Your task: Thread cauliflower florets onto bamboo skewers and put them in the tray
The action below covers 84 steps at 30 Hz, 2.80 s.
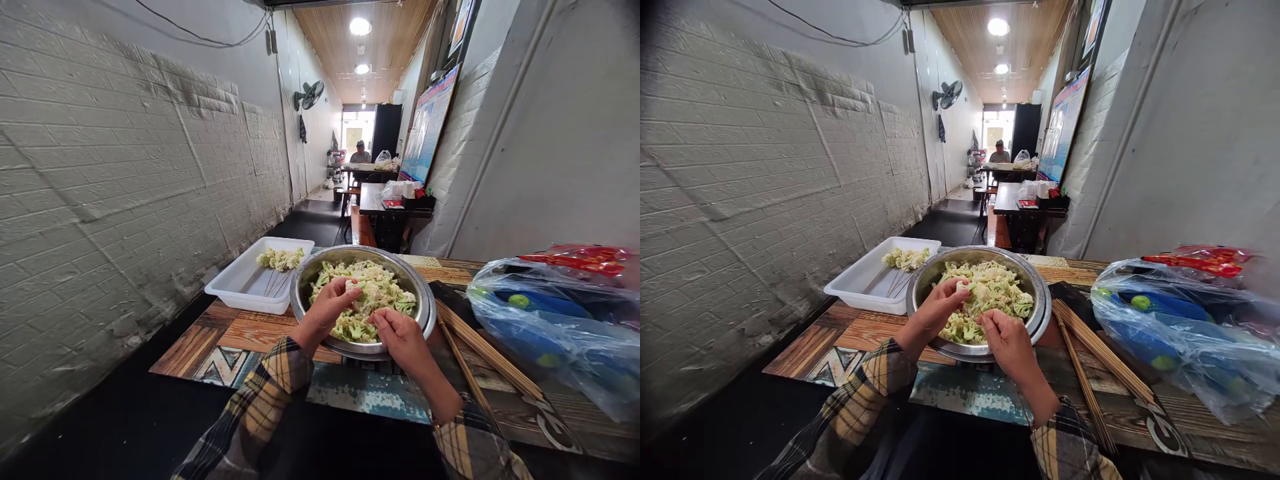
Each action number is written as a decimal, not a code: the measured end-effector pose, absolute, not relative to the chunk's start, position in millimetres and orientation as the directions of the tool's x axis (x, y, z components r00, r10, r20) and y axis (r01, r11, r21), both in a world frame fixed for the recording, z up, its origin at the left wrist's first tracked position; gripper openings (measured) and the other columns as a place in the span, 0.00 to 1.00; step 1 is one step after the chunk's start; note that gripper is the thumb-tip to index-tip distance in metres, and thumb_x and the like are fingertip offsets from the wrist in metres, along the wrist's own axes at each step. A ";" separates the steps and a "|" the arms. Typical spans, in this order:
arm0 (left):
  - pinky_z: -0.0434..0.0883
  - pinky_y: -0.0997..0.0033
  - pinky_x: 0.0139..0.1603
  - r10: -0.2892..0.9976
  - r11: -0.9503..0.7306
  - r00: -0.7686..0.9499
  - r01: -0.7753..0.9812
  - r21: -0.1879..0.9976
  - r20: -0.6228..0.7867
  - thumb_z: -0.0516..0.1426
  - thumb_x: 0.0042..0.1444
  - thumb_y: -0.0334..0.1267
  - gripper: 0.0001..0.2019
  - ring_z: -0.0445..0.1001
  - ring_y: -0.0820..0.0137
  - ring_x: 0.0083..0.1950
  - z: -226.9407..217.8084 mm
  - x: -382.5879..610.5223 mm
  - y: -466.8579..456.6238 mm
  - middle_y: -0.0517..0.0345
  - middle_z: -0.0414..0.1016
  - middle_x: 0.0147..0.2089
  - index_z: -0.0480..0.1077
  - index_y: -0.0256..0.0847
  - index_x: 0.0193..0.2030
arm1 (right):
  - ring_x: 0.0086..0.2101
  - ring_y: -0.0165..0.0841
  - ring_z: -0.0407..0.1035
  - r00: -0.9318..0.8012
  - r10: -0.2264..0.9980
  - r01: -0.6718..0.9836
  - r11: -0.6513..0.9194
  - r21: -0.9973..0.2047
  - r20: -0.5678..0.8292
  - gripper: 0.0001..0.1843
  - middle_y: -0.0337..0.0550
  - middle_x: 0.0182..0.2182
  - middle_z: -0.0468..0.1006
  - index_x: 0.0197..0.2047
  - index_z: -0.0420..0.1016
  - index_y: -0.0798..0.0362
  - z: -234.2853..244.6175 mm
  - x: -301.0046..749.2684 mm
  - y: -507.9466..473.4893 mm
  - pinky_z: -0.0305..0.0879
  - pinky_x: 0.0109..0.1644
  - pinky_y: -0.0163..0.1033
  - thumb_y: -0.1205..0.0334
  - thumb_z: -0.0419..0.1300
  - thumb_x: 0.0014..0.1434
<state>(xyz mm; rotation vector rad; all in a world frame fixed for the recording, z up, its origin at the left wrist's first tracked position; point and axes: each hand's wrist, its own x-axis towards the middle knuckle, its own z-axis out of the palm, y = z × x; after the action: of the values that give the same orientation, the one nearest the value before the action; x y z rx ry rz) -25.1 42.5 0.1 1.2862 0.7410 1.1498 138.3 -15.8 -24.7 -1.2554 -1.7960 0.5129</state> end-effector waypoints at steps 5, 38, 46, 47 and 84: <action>0.57 0.78 0.26 0.975 -0.053 0.189 -0.327 0.943 0.121 0.60 0.46 0.42 0.11 0.60 0.78 0.26 2.0 -7.1 41.5 0.65 0.62 0.25 0.65 0.38 0.28 | 0.24 0.32 0.67 -0.086 0.911 0.547 0.382 -0.745 0.403 0.17 0.37 0.20 0.71 0.31 0.73 0.52 -27.4 137.4 -16.2 0.58 0.30 0.34 0.52 0.50 0.64; 0.65 0.74 0.33 0.950 0.022 0.296 -0.367 0.930 0.095 0.61 0.48 0.49 0.16 0.67 0.74 0.31 1.7 -7.3 39.5 0.59 0.69 0.32 0.69 0.38 0.34 | 0.17 0.27 0.58 -0.127 0.923 0.310 0.384 -0.870 0.362 0.20 0.32 0.15 0.63 0.32 0.69 0.53 -23.6 145.4 -15.6 0.53 0.23 0.33 0.49 0.47 0.66; 0.65 0.76 0.30 0.984 -0.091 0.141 -0.134 0.987 0.110 0.60 0.49 0.49 0.17 0.70 0.75 0.29 9.0 -40.2 61.0 0.55 0.74 0.31 0.71 0.35 0.37 | 0.17 0.25 0.53 0.045 0.946 0.173 0.308 -0.935 0.320 0.20 0.31 0.16 0.61 0.34 0.70 0.54 -31.4 146.4 -11.1 0.48 0.20 0.31 0.45 0.50 0.63; 0.65 0.76 0.29 0.981 -0.108 0.153 -0.086 0.990 0.120 0.60 0.49 0.48 0.16 0.70 0.75 0.28 9.6 -40.6 63.4 0.56 0.74 0.31 0.71 0.36 0.36 | 0.17 0.25 0.53 0.057 0.948 0.152 0.303 -0.941 0.314 0.20 0.31 0.16 0.61 0.34 0.70 0.54 -31.1 146.4 -10.9 0.48 0.20 0.31 0.45 0.50 0.63; 0.63 0.74 0.28 0.839 -0.441 0.505 0.408 0.800 0.204 0.57 0.46 0.33 0.01 0.69 0.72 0.27 -14.6 -15.3 73.2 0.62 0.69 0.24 0.69 0.40 0.28 | 0.15 0.23 0.53 0.186 0.942 -0.075 0.296 -0.952 0.278 0.18 0.30 0.16 0.62 0.34 0.69 0.53 -29.6 153.5 -14.4 0.47 0.18 0.29 0.46 0.53 0.62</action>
<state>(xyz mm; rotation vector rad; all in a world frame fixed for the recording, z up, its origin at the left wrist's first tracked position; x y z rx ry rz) -15.3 73.2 -14.6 2.0487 1.0174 0.7872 153.5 -14.4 -29.6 -0.9997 -1.1343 0.9171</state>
